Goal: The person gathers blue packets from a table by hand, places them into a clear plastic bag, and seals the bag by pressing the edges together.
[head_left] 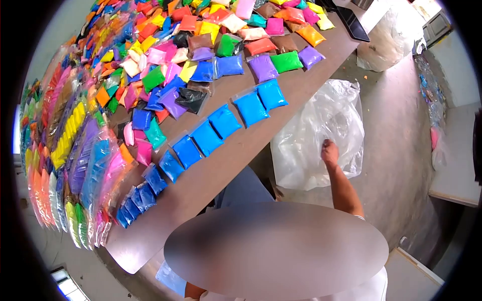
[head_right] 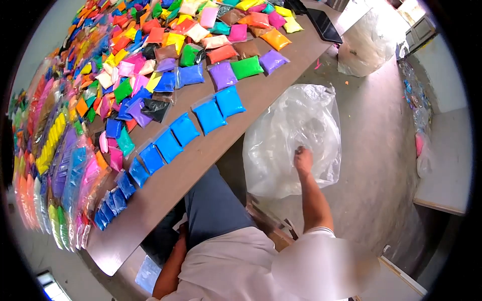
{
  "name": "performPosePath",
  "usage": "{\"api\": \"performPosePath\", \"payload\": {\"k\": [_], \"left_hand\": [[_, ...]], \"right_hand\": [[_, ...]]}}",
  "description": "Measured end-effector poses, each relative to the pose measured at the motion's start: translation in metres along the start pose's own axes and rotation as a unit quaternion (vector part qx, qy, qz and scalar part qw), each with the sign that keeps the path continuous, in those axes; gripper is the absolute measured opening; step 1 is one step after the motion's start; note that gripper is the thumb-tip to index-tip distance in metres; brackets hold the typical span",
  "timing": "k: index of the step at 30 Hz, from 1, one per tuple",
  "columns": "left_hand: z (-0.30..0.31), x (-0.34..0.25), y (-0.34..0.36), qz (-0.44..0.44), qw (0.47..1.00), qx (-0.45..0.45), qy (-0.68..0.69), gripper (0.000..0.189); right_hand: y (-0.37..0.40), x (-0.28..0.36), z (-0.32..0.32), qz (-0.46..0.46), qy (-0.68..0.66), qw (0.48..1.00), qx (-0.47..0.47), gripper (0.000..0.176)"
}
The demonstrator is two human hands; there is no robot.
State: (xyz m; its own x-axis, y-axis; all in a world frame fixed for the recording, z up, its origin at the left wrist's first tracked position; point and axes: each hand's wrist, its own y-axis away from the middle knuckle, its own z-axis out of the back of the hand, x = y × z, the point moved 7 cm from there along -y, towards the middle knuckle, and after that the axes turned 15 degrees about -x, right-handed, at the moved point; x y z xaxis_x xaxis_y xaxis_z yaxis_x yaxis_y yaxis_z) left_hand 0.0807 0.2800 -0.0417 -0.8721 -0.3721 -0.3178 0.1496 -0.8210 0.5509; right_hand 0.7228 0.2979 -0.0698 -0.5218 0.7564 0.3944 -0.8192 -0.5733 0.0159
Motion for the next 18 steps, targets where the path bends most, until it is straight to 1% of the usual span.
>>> {"api": "performPosePath", "payload": {"k": [1,2,4,6,7,8,9,10,12,13,14,16,17,18], "left_hand": [[0.000,-0.001,-0.002,-0.003,1.000,-0.003,0.000,0.044],[-0.001,0.000,-0.003,-0.005,1.000,-0.005,0.003,0.044],[-0.002,-0.003,-0.009,-0.016,1.000,-0.011,0.008,0.044],[-0.007,0.001,-0.015,-0.026,0.999,-0.017,0.012,0.044],[-0.007,-0.002,-0.017,-0.033,0.999,-0.022,0.014,0.043],[-0.009,-0.001,-0.019,-0.045,0.998,-0.027,0.018,0.043],[-0.010,0.000,-0.022,-0.053,0.998,-0.033,0.021,0.043],[-0.012,0.000,-0.025,-0.063,0.997,-0.039,0.024,0.043],[-0.014,0.001,-0.033,-0.087,0.993,-0.062,0.039,0.043],[-0.014,0.002,-0.036,-0.098,0.991,-0.075,0.043,0.042],[-0.017,0.005,-0.039,-0.114,0.988,-0.090,0.053,0.042],[-0.011,-0.011,-0.036,-0.134,0.980,-0.114,0.091,0.042],[0.014,-0.052,-0.020,-0.135,0.978,-0.091,0.128,0.046],[0.035,-0.076,-0.004,-0.095,0.976,-0.111,0.161,0.049]], "right_hand": [[-0.005,-0.009,0.017,-0.007,-0.103,0.990,-0.093,0.017],[-0.011,-0.022,0.029,0.001,-0.202,0.969,-0.142,0.017],[-0.026,-0.043,0.064,-0.064,-0.329,0.922,-0.196,0.018],[-0.037,-0.057,0.118,-0.088,-0.338,0.890,-0.292,0.015],[-0.041,-0.052,0.145,-0.088,-0.334,0.890,-0.298,0.015],[-0.044,-0.043,0.170,-0.129,-0.456,0.837,-0.275,0.014],[-0.042,-0.030,0.193,-0.165,-0.570,0.767,-0.245,0.012],[-0.039,-0.013,0.219,-0.162,-0.570,0.766,-0.251,0.012],[-0.031,0.042,0.246,-0.155,-0.667,0.716,-0.138,0.011],[-0.026,0.064,0.255,-0.155,-0.694,0.694,-0.116,0.007],[-0.015,0.089,0.267,-0.150,-0.697,0.692,-0.111,0.007],[0.021,0.162,0.286,-0.084,-0.706,0.703,0.020,0.005],[0.041,0.192,0.295,-0.097,-0.695,0.713,0.016,0.011],[0.052,0.205,0.298,-0.087,-0.697,0.711,0.032,0.011]]}}
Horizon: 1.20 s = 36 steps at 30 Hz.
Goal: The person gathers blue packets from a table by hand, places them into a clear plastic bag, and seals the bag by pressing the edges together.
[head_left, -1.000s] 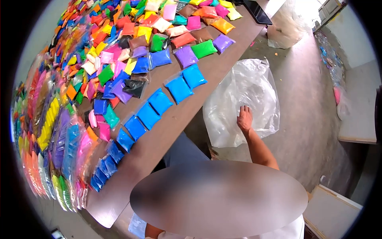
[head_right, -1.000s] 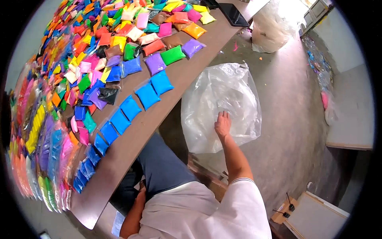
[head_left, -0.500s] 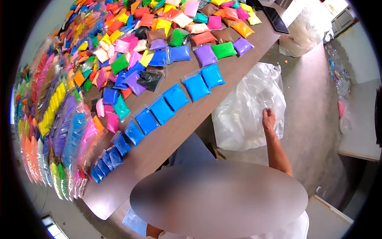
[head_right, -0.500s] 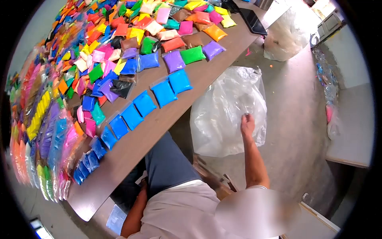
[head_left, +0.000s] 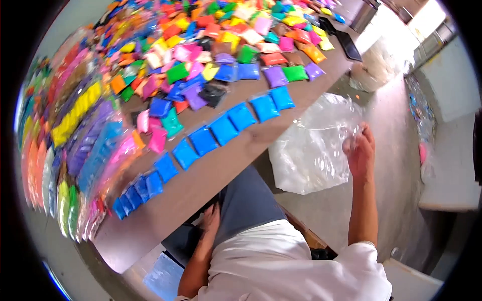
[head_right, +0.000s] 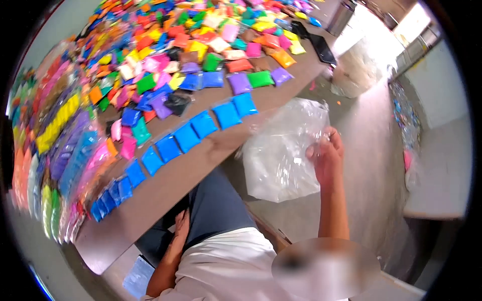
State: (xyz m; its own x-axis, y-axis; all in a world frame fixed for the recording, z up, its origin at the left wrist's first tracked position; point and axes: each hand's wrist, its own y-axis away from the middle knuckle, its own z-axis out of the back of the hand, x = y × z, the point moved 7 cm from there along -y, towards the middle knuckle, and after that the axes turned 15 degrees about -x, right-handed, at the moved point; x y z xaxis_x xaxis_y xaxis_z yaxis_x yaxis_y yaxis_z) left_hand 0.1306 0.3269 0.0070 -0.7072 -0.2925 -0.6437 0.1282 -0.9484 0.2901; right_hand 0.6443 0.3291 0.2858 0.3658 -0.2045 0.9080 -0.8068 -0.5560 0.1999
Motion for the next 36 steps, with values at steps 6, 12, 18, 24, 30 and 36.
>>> {"api": "performPosePath", "payload": {"k": [6,12,18,24,30,36], "left_hand": [[0.061,-0.075,0.039,0.075,0.967,0.058,0.236,0.063],[0.119,-0.099,0.067,0.026,0.878,0.115,0.464,0.077],[0.169,-0.108,0.085,-0.034,0.824,0.097,0.557,0.074],[0.198,-0.113,0.088,-0.036,0.795,0.067,0.602,0.067],[0.219,-0.099,0.081,0.081,0.852,-0.096,0.508,0.046],[0.234,-0.113,0.080,-0.010,0.911,-0.106,0.399,0.040]], "right_hand": [[0.081,-0.031,-0.089,-0.029,0.047,0.969,0.239,0.019],[0.160,-0.073,-0.154,-0.087,0.062,0.916,0.386,0.015],[0.230,-0.093,-0.202,0.014,0.098,0.844,0.527,0.014],[0.266,-0.121,-0.223,-0.017,0.173,0.799,0.576,0.017],[0.296,-0.125,-0.234,0.173,0.207,0.736,0.621,0.035],[0.270,-0.129,-0.232,0.121,0.276,0.714,0.632,0.034]]}}
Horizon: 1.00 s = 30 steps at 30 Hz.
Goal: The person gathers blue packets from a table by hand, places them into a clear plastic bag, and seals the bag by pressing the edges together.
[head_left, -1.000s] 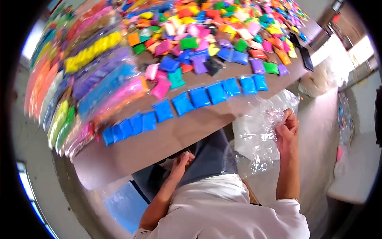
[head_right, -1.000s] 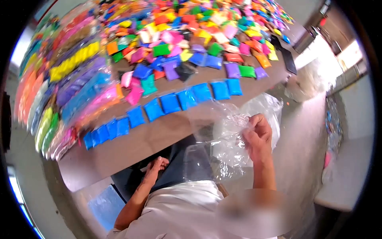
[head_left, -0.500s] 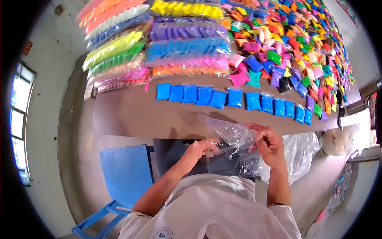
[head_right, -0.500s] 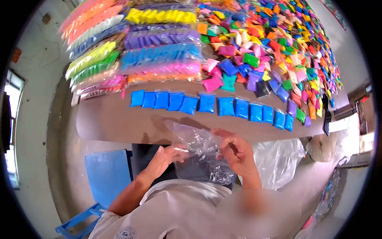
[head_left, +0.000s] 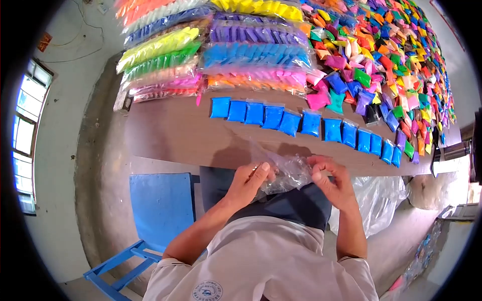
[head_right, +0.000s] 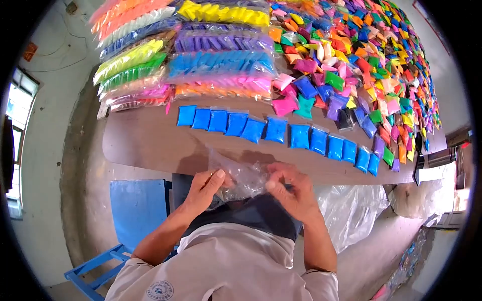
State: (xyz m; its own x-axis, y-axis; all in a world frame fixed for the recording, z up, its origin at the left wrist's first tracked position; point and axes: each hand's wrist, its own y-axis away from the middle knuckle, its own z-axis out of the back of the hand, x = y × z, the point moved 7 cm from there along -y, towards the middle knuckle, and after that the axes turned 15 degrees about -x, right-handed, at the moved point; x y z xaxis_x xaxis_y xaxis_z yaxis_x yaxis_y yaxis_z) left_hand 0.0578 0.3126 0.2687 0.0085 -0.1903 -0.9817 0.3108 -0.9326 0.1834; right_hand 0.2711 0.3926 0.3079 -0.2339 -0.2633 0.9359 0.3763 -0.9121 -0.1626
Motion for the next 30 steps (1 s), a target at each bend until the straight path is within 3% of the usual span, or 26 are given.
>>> {"api": "performPosePath", "payload": {"k": [4,7,11,13,17,19,20,22,24,26,27,29,30], "left_hand": [[-0.020,-0.028,0.008,-0.086,0.992,0.075,-0.062,0.042],[-0.039,-0.043,0.014,-0.157,0.973,0.140,-0.097,0.032],[-0.046,-0.042,0.014,-0.194,0.956,0.143,-0.170,0.032],[-0.048,-0.045,0.016,-0.199,0.948,0.148,-0.200,0.032],[-0.042,-0.047,0.018,-0.217,0.936,0.154,-0.232,0.029],[-0.036,-0.044,0.014,-0.193,0.939,0.149,-0.242,0.029],[-0.034,-0.044,0.013,-0.195,0.939,0.152,-0.240,0.029],[-0.030,-0.039,0.010,-0.161,0.949,0.154,-0.225,0.029],[-0.030,-0.039,0.009,-0.153,0.952,0.151,-0.218,0.030],[-0.031,-0.041,0.008,-0.143,0.955,0.146,-0.213,0.030],[-0.032,-0.041,0.008,-0.114,0.958,0.145,-0.220,0.031],[-0.035,-0.039,0.006,-0.087,0.959,0.143,-0.227,0.031],[-0.038,-0.037,0.005,-0.117,0.948,0.142,-0.258,0.032]], "right_hand": [[-0.012,0.008,0.010,-0.095,-0.019,0.993,-0.067,0.038],[-0.025,0.043,0.004,0.025,0.064,0.997,-0.021,0.051],[-0.028,0.072,-0.008,0.130,0.213,0.968,0.005,0.057],[-0.024,0.059,-0.018,0.060,0.242,0.961,0.123,0.049],[-0.033,0.042,0.019,0.095,0.223,0.963,0.118,0.032],[-0.040,0.042,0.046,0.045,0.213,0.975,0.049,0.018],[-0.040,0.042,0.052,0.044,0.215,0.975,0.047,0.018],[-0.039,0.031,0.069,-0.048,0.205,0.978,0.001,0.013],[-0.031,0.036,0.071,-0.022,0.161,0.986,-0.032,0.015],[-0.019,0.072,0.063,0.126,0.086,0.988,-0.037,0.018],[-0.013,0.077,0.057,0.124,0.085,0.988,-0.038,0.018],[0.004,0.096,0.028,0.203,0.066,0.975,0.064,0.024],[0.007,0.097,0.021,0.204,0.066,0.975,0.062,0.024]]}}
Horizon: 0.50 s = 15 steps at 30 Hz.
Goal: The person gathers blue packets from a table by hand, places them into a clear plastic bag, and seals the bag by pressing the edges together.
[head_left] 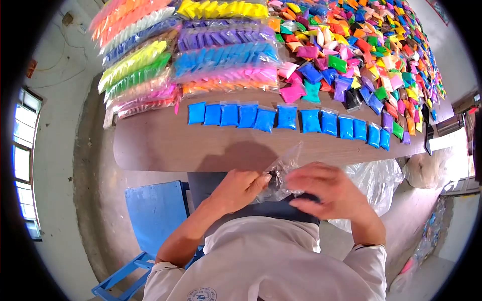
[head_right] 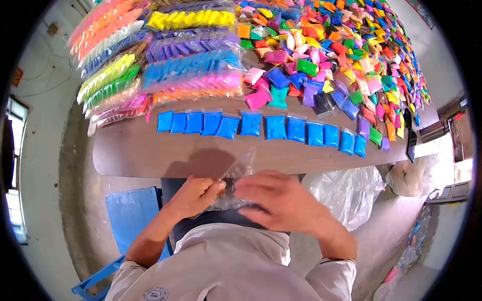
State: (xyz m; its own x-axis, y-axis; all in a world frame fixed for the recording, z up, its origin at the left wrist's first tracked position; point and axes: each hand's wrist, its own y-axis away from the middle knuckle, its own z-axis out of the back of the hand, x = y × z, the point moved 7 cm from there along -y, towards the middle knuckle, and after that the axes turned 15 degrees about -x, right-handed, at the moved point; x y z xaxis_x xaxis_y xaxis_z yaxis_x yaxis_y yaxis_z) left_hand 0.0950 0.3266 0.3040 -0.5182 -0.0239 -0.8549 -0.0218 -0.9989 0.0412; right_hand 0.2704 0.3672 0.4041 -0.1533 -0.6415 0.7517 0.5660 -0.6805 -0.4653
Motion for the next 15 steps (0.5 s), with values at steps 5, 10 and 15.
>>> {"api": "performPosePath", "payload": {"k": [5,10,15], "left_hand": [[0.002,-0.014,-0.005,-0.082,0.996,-0.042,-0.007,0.036],[0.010,-0.004,-0.002,-0.014,0.998,-0.039,0.044,0.044],[0.015,-0.001,0.001,0.031,0.996,-0.027,0.073,0.046]], "right_hand": [[-0.007,-0.002,-0.004,0.026,0.210,0.977,-0.020,0.063],[-0.006,-0.047,0.017,-0.094,0.215,0.972,-0.025,0.084],[0.015,-0.095,-0.008,-0.225,-0.258,0.935,0.089,0.052]]}}
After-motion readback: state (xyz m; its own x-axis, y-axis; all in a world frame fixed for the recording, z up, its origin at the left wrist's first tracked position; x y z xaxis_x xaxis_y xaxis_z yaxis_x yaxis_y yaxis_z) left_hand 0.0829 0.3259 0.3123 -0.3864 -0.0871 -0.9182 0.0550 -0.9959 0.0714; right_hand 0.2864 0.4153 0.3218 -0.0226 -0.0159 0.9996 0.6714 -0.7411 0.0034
